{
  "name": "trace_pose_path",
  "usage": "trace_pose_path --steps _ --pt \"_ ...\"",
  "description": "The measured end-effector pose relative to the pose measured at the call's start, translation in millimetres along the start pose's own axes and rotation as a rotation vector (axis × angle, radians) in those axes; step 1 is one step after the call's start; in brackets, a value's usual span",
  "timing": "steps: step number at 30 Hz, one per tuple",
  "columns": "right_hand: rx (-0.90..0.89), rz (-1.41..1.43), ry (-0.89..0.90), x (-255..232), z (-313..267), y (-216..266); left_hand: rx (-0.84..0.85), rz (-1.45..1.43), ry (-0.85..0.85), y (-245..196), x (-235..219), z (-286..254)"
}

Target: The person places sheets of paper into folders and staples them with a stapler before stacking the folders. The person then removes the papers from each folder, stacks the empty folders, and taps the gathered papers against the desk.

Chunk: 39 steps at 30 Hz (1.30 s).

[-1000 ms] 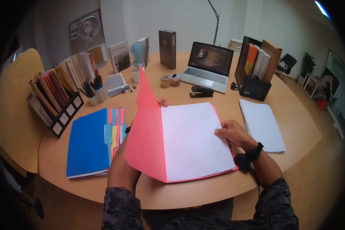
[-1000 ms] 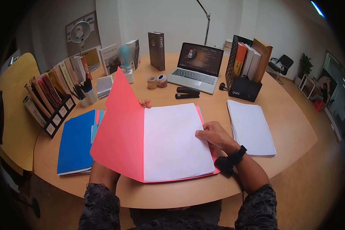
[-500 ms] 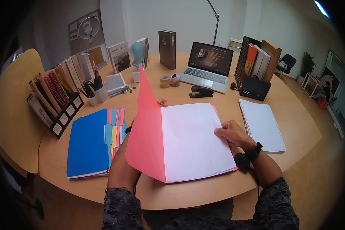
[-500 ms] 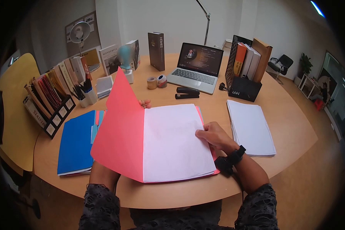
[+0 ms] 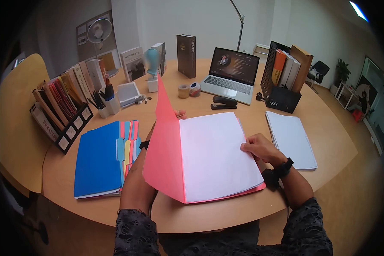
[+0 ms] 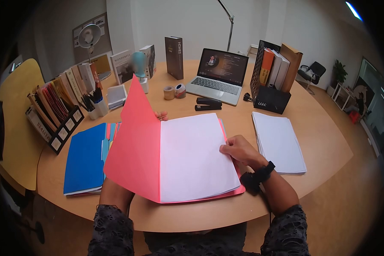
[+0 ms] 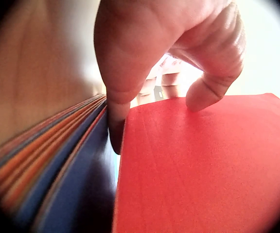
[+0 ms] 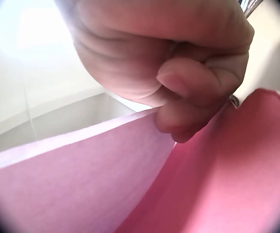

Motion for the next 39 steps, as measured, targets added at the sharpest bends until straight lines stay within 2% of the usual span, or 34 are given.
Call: trace_pose_path --steps 7,15,22,26,28,32,33,34,35,36,37,38,39 --pt "-0.041 0.006 -0.001 -1 7 -8 0.054 -0.019 -0.045 1 -10 4" --pt "-0.027 -0.197 0.012 -3 2 0 0.050 0.003 -0.038 2 -9 5" --pt "0.025 -0.329 0.018 -12 4 4 0.133 -0.007 -0.010 3 -35 24" --pt "0.058 -0.426 0.083 -17 8 19 0.087 0.069 -0.089 1 -3 -4" --pt "0.038 -0.449 0.086 -25 18 31 0.240 0.101 -0.024 -4 11 -17" --pt "-0.139 -0.414 -0.014 -49 67 58 0.280 0.145 0.024 -6 2 -6" --pt "-0.213 -0.422 -0.028 -52 85 65 0.202 0.148 0.022 -4 -8 4" --pt "-0.261 -0.571 -0.090 -57 104 74 0.125 0.150 0.017 -1 -14 11" --pt "-0.310 -0.720 -0.152 -60 123 79 0.125 0.152 0.018 0 -4 4" --pt "-0.311 -0.719 -0.153 -63 147 72 0.188 0.170 -0.002 -3 13 -11" --pt "-0.423 -0.801 -0.244 -66 169 72 0.252 0.188 -0.024 -9 22 -20" --pt "-0.539 -0.878 -0.335 -65 180 76 0.255 0.190 -0.027 -12 13 -11" --pt "-0.545 -0.876 -0.334 -62 188 77 0.140 0.087 -0.065 -6 -8 6"
Point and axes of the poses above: each hand's wrist, its own z-axis towards the middle knuckle, its own x-axis out of the palm, y = z × x, the point moved 8 cm from there along z, towards the middle knuckle, and after that the axes turned 8 degrees about y, right-handed, at the moved point
